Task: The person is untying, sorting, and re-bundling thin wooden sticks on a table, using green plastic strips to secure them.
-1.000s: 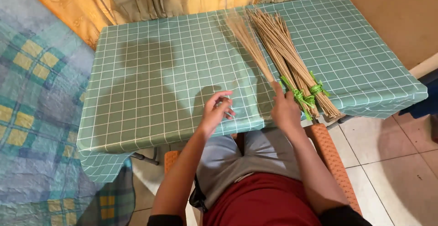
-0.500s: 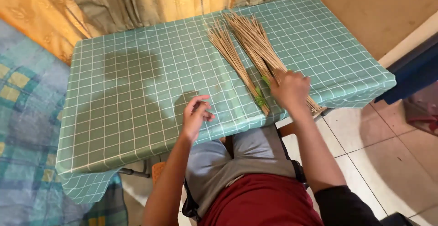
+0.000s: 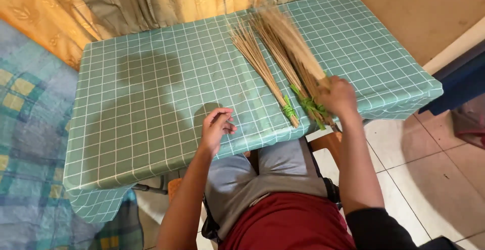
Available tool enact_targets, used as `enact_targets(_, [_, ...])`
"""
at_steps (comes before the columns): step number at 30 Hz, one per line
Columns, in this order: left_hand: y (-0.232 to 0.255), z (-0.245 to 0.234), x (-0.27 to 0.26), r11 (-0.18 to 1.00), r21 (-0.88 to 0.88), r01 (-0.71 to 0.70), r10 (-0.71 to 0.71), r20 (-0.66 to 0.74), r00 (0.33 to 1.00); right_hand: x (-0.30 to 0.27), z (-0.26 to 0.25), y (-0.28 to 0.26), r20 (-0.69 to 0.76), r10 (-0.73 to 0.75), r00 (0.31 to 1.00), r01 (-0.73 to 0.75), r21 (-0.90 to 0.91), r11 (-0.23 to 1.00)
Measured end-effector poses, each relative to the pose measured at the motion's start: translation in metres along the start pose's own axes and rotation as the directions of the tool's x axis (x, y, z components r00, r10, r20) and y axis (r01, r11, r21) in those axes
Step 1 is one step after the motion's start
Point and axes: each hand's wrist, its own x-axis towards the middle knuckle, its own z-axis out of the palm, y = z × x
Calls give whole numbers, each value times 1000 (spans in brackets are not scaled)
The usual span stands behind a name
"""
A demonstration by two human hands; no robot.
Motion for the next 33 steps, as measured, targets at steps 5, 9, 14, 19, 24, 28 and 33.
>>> enact_targets(5, [-22, -7, 13, 1000, -5, -20, 20, 33, 999, -21, -6, -20, -309, -171, 936, 188, 25, 982])
enact_targets(9, [-11, 1, 0, 998, -52, -28, 32, 81, 996, -39, 20, -77, -562, -387, 731, 444, -40, 895])
enact_targets(14, [8, -7, -6, 989, -119, -84, 107, 200, 974, -60, 80, -156, -628, -449, 635, 705, 235, 669])
enact_targets(19, [-25, -33, 27, 998, -62, 1, 3, 75, 997, -69, 107, -181, -651, -603, 461, 829, 74, 555])
enact_targets(24, [-32, -44, 42, 972, -224, -74, 67, -39, 997, -73, 109, -171, -640, -574, 511, 777, 58, 627])
enact_targets(28, [-21, -32, 31, 972, -193, -135, 123, -74, 990, -77, 116, -170, -630, -529, 569, 764, 167, 623])
enact_targets(33, [-21, -29, 27, 976, -139, -169, 170, -9, 985, -76, 117, -168, -721, -512, 466, 817, 129, 562])
